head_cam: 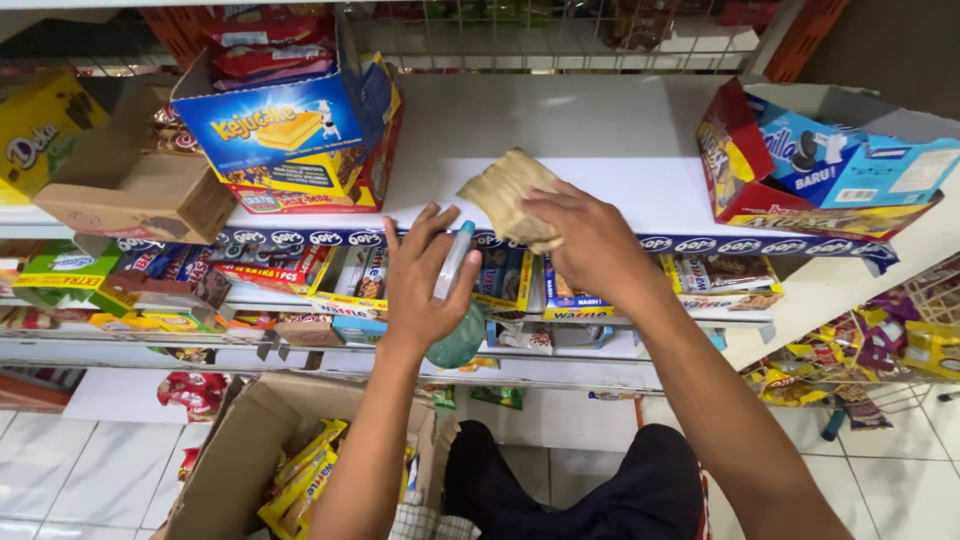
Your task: The person cleans a white shelf in a store aisle using a spray bottle and a cloth. They spray the surface and wipe it down, then pick up snack packages from a cardboard box on the floor and place them onto the shelf.
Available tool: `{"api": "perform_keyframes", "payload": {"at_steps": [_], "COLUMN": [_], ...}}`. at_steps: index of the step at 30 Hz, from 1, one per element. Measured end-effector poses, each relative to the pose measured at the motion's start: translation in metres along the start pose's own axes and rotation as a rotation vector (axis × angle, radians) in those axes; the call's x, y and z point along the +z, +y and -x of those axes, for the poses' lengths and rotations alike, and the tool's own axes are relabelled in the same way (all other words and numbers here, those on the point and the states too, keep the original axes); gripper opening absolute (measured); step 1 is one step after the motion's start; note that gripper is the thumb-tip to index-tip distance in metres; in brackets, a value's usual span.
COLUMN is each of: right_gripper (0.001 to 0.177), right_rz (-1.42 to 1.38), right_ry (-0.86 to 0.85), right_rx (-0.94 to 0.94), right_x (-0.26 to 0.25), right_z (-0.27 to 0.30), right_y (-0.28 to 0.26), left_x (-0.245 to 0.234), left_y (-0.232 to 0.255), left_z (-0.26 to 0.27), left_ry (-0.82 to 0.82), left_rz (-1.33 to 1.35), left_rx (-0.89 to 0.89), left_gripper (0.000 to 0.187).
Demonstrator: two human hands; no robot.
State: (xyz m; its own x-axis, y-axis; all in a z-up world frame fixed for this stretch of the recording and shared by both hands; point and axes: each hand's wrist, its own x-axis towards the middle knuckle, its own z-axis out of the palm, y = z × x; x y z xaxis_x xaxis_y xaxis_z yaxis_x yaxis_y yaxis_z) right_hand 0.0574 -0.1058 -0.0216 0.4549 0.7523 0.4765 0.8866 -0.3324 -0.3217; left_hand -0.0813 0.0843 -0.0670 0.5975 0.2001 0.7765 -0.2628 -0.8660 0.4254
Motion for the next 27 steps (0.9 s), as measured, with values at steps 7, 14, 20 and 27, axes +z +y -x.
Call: {"api": "perform_keyframes", "payload": {"at_steps": [7,14,20,27], "right_gripper": [0.04,0.048,0.049,0.044], "right_rz": [-0.021,-0.099,-0.013,0.258], "right_ry": [-0.007,-0.046,0.072,0.072], "right_rx": [-0.287,-0.332,0.041,0.357], "right_x": [0.053,0.058,0.013,-0.025], "right_z": [-0.072,-0.089,-0.04,-0.008], "right_y": [-0.022,0.001,0.057,0.061], "left_x": [0.011,0.001,0.0,0.001], "left_y": [-0.004,0.005,0.006,0.005], "left_z": [0.007,0.004,0.003,0.0], "left_ry": [0.102,0.042,0.048,0.024], "left_rz": [-0.014,-0.065,-0.052,-0.022], "left_rx": [-0.004,-0.007,0.002,-0.014], "left_gripper": [0.023,0.02,0.02,0.019]}}
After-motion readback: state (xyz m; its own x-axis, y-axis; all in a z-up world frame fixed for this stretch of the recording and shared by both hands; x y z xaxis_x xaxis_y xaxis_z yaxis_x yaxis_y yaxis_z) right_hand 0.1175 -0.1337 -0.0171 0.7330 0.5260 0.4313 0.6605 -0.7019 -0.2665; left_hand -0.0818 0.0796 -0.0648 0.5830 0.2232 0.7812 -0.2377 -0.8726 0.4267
